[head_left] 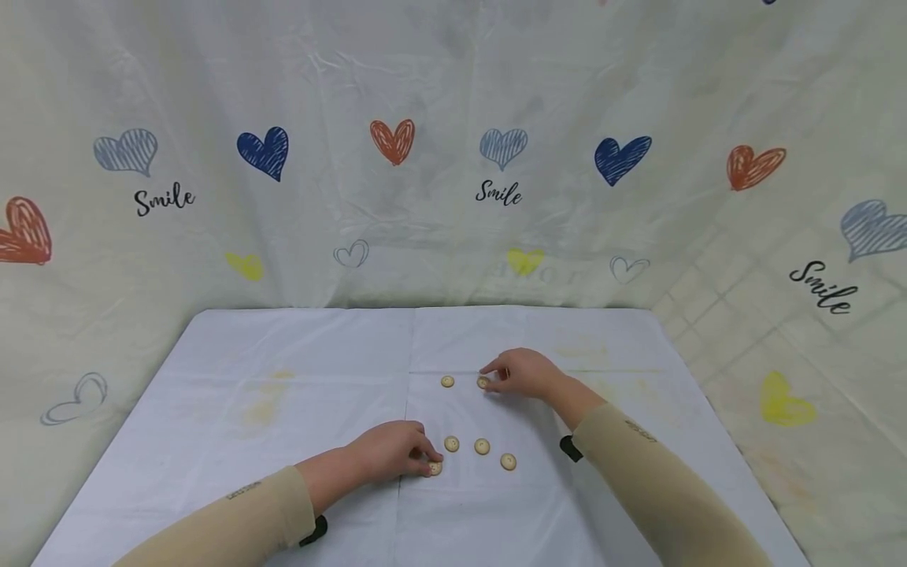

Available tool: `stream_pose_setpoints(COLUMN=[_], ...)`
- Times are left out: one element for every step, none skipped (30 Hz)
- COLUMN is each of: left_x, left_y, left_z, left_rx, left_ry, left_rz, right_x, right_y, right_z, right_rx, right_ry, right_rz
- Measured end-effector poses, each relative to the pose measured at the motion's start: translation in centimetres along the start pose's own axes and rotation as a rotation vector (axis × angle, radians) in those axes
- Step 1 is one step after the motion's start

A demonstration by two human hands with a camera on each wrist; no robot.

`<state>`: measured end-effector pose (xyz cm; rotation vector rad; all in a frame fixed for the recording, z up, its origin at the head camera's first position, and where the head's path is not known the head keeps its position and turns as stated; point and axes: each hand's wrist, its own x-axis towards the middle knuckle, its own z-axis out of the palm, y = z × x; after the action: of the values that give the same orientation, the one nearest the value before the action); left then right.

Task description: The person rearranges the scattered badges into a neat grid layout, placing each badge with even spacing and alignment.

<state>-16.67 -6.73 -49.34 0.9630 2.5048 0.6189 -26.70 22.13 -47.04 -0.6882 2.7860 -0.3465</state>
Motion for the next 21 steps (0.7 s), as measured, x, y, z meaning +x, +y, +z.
stream_pose_setpoints(left_x=[0.0, 0.0, 0.0, 0.0, 0.0, 0.0, 0.0, 0.0, 0.0, 0.0, 0.0, 0.0, 0.0, 0.0, 0.0, 0.0, 0.0, 0.0, 0.0, 0.0, 0.0], left_y=[0.0, 0.0, 0.0, 0.0, 0.0, 0.0, 0.0, 0.0, 0.0, 0.0, 0.0, 0.0, 0.1, 0.1, 0.1, 0.1, 0.1, 0.1, 0.1, 0.0, 0.0], left_z=[0.0, 0.0, 0.1, 0.1, 0.1, 0.1, 0.1, 0.1, 0.2, 0.2, 0.2, 0.2, 0.2, 0.2, 0.2, 0.2, 0.2, 0.2, 0.2, 0.2, 0.3], left_rx=[0.000, -0.001, -0.002, -0.003, -0.004, -0.003, -0.004, -0.004, -0.003, -0.002, -0.002, -0.001, -0.002, 0.000, 0.000, -0.003, -0.005, -0.008, -0.011, -0.012, -0.015], left_ry=[0.001, 0.000, 0.000, 0.002, 0.003, 0.003, 0.004, 0.006, 0.008, 0.011, 0.012, 0.014, 0.017, 0.019, 0.020, 0.020, 0.020, 0.019, 0.017, 0.015, 0.013], left_rz=[-0.001, -0.002, -0.003, 0.000, 0.000, -0.001, 0.000, 0.000, 0.000, -0.001, -0.005, -0.005, -0.004, -0.002, -0.001, -0.002, -0.002, -0.004, -0.005, -0.007, -0.009], right_x=[-0.3, -0.6, -0.9, -1.2, -1.5, -1.9, -2.3, -2.6, -3.0, -3.5, -3.9, -4.4, -4.9, -5.4, -6.0, -6.5, -7.0, -7.5, -7.9, -8.3, -8.7], right_y=[-0.1, -0.2, -0.3, -0.4, -0.4, -0.4, -0.4, -0.4, -0.4, -0.4, -0.4, -0.4, -0.4, -0.5, -0.5, -0.5, -0.5, -0.6, -0.6, -0.6, -0.6], right_z=[-0.1, -0.2, -0.3, -0.3, -0.3, -0.3, -0.3, -0.2, -0.1, -0.1, 0.0, 0.0, 0.1, 0.2, 0.3, 0.4, 0.4, 0.5, 0.7, 0.8, 0.9], right_rx=[0.017, 0.032, 0.043, 0.050, 0.058, 0.064, 0.065, 0.068, 0.066, 0.071, 0.073, 0.080, 0.080, 0.086, 0.087, 0.091, 0.095, 0.096, 0.095, 0.097, 0.095], right_ry=[-0.008, -0.017, -0.027, -0.039, -0.048, -0.055, -0.060, -0.064, -0.068, -0.071, -0.074, -0.075, -0.079, -0.080, -0.081, -0.081, -0.080, -0.080, -0.081, -0.081, -0.084], right_rz=[0.010, 0.019, 0.025, 0.030, 0.033, 0.029, 0.023, 0.013, 0.001, -0.011, -0.028, -0.048, -0.068, -0.090, -0.111, -0.134, -0.159, -0.172, -0.184, -0.189, -0.190])
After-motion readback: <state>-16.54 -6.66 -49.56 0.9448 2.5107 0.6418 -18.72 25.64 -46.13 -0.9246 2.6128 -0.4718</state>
